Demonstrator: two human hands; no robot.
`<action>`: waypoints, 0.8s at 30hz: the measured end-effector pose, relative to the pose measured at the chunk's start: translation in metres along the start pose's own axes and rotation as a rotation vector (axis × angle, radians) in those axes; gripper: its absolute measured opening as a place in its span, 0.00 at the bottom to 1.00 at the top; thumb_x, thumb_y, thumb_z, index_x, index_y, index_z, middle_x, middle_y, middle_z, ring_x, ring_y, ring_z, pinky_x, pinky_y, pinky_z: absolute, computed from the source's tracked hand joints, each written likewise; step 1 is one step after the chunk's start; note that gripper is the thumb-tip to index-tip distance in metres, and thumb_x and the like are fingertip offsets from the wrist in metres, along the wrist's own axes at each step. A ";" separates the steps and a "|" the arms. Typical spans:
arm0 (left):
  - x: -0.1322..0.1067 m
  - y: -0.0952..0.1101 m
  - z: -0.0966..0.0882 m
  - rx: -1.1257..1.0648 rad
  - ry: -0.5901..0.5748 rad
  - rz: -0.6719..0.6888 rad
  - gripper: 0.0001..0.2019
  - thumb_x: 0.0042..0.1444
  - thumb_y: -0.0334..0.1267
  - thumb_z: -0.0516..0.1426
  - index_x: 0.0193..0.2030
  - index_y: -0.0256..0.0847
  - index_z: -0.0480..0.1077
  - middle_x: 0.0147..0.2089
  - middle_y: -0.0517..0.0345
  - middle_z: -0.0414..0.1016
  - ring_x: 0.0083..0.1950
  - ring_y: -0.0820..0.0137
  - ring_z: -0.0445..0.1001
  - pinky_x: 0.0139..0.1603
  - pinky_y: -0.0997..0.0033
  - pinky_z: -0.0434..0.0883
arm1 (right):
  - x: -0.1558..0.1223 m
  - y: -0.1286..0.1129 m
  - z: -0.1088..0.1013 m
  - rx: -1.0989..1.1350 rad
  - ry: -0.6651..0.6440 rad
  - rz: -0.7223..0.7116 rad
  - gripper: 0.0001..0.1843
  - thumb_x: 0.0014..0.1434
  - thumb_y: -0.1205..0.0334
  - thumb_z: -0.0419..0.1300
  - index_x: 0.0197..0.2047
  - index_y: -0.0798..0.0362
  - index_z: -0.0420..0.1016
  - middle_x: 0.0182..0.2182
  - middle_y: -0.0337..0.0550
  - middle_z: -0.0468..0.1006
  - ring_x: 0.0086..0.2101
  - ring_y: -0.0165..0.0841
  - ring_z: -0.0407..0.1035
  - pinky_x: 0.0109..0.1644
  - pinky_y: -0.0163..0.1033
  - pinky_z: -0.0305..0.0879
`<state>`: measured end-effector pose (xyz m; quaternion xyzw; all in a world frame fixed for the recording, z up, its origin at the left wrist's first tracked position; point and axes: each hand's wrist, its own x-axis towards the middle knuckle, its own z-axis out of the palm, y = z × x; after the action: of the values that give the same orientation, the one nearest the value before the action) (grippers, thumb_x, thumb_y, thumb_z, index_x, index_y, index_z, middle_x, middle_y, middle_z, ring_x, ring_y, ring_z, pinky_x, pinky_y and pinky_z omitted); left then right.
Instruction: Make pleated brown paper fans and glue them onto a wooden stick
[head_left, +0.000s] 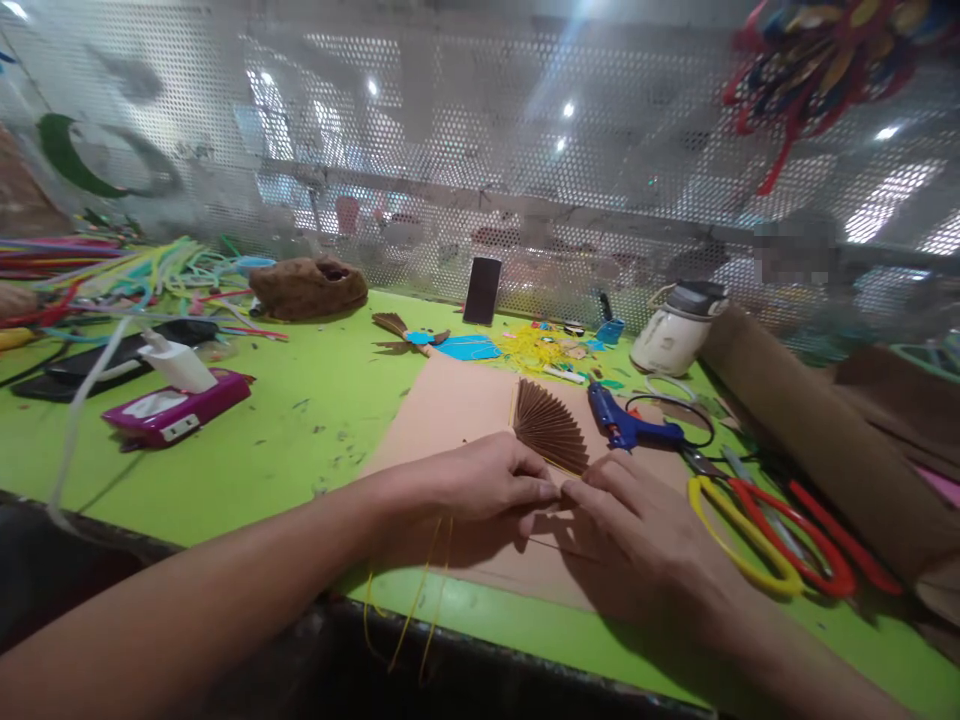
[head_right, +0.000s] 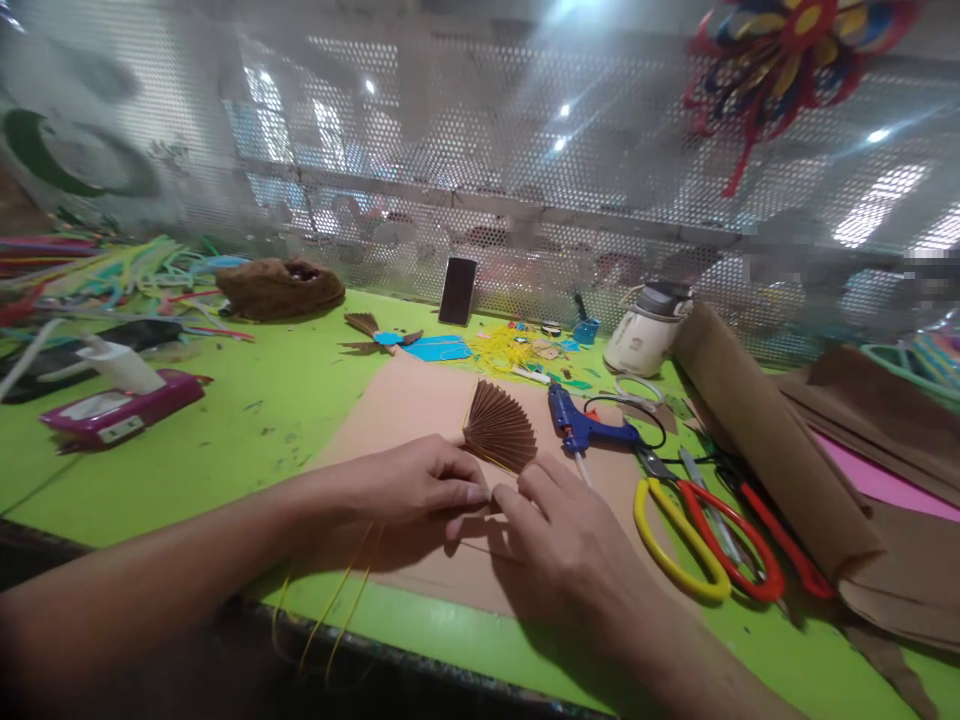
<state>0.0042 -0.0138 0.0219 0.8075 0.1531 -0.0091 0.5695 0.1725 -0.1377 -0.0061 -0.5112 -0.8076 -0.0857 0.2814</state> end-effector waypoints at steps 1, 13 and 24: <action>0.000 0.000 0.000 -0.009 0.002 -0.011 0.17 0.61 0.45 0.49 0.28 0.37 0.68 0.24 0.59 0.69 0.27 0.73 0.69 0.35 0.71 0.66 | 0.001 0.001 -0.003 0.057 -0.003 0.053 0.13 0.57 0.68 0.55 0.47 0.55 0.69 0.33 0.48 0.70 0.35 0.38 0.64 0.37 0.44 0.65; -0.011 0.012 0.012 0.413 0.172 0.134 0.13 0.62 0.41 0.47 0.35 0.39 0.70 0.34 0.57 0.73 0.35 0.71 0.68 0.34 0.73 0.62 | 0.011 -0.002 -0.014 0.619 -0.238 0.564 0.12 0.61 0.60 0.54 0.32 0.54 0.76 0.28 0.42 0.77 0.30 0.32 0.69 0.33 0.35 0.64; -0.011 0.012 0.011 0.494 0.188 0.200 0.13 0.62 0.39 0.47 0.34 0.38 0.70 0.35 0.56 0.73 0.37 0.70 0.68 0.39 0.71 0.62 | 0.008 -0.001 -0.005 1.197 -0.121 0.842 0.16 0.52 0.52 0.64 0.22 0.55 0.70 0.15 0.33 0.64 0.18 0.24 0.57 0.22 0.32 0.55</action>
<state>-0.0010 -0.0304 0.0313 0.9303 0.1180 0.0849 0.3367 0.1705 -0.1336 0.0023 -0.5408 -0.4653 0.5140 0.4763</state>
